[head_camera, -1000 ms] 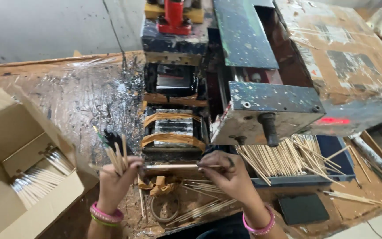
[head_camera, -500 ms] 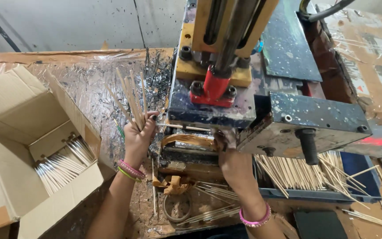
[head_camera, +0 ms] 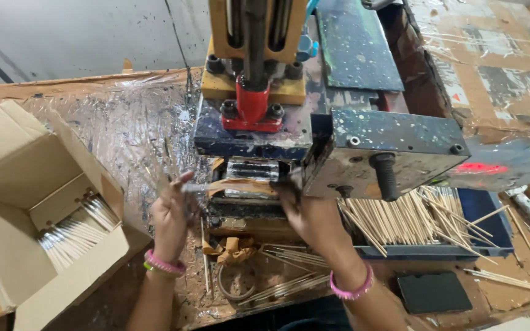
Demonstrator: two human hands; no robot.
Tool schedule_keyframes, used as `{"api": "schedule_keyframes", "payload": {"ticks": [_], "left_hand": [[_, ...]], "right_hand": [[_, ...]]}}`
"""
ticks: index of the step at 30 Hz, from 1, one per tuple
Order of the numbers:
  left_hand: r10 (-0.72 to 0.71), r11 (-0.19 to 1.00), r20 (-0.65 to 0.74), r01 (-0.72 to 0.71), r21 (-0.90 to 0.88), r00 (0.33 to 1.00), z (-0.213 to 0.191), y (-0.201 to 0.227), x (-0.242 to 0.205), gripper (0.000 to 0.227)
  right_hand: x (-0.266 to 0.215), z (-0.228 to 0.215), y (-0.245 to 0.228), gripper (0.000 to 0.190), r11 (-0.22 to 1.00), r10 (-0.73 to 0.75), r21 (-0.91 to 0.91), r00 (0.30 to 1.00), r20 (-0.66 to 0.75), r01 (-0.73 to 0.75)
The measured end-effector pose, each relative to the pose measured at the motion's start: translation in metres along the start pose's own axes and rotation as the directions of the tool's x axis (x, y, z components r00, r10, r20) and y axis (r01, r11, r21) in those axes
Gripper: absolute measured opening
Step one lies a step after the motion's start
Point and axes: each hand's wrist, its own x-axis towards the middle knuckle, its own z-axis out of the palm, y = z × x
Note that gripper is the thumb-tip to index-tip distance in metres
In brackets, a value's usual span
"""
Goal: The person feeds bundles of wooden incense sticks into a processing machine and organizes them into cardboard boxes.
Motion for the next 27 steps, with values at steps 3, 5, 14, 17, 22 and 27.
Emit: {"api": "schedule_keyframes", "payload": {"ticks": [3,5,14,17,22,27], "left_hand": [[-0.023,0.982,-0.120,0.045,0.185,0.993,-0.019,-0.009,-0.030,0.051],[0.078,0.993,-0.183,-0.061,0.101,0.980,-0.027,-0.006,-0.046,0.033],[0.030,0.916,0.253,-0.128,0.380,0.967,-0.061,-0.092,-0.073,0.008],[0.192,0.791,0.590,-0.480,0.379,0.784,0.029,-0.020,-0.057,0.020],[-0.158,0.914,0.538,-0.084,0.397,0.828,-0.013,-0.031,-0.027,0.015],[0.055,0.980,0.289,-0.107,0.166,0.956,-0.040,-0.022,0.018,0.030]], "right_hand": [[-0.051,-0.010,0.021,0.031,0.867,0.055,0.468,0.967,0.249,-0.169],[-0.097,-0.012,0.043,0.022,0.666,0.463,0.671,0.886,-0.031,-0.325],[-0.111,-0.010,0.073,0.037,0.882,0.470,0.048,0.870,-0.150,-0.468],[-0.114,0.012,0.038,0.043,0.388,0.348,0.774,0.857,0.379,-0.500],[-0.082,0.018,0.036,0.015,0.261,0.153,0.924,0.958,0.244,-0.278],[-0.028,0.040,0.029,0.023,0.723,-0.138,0.685,0.990,0.018,0.088]]}}
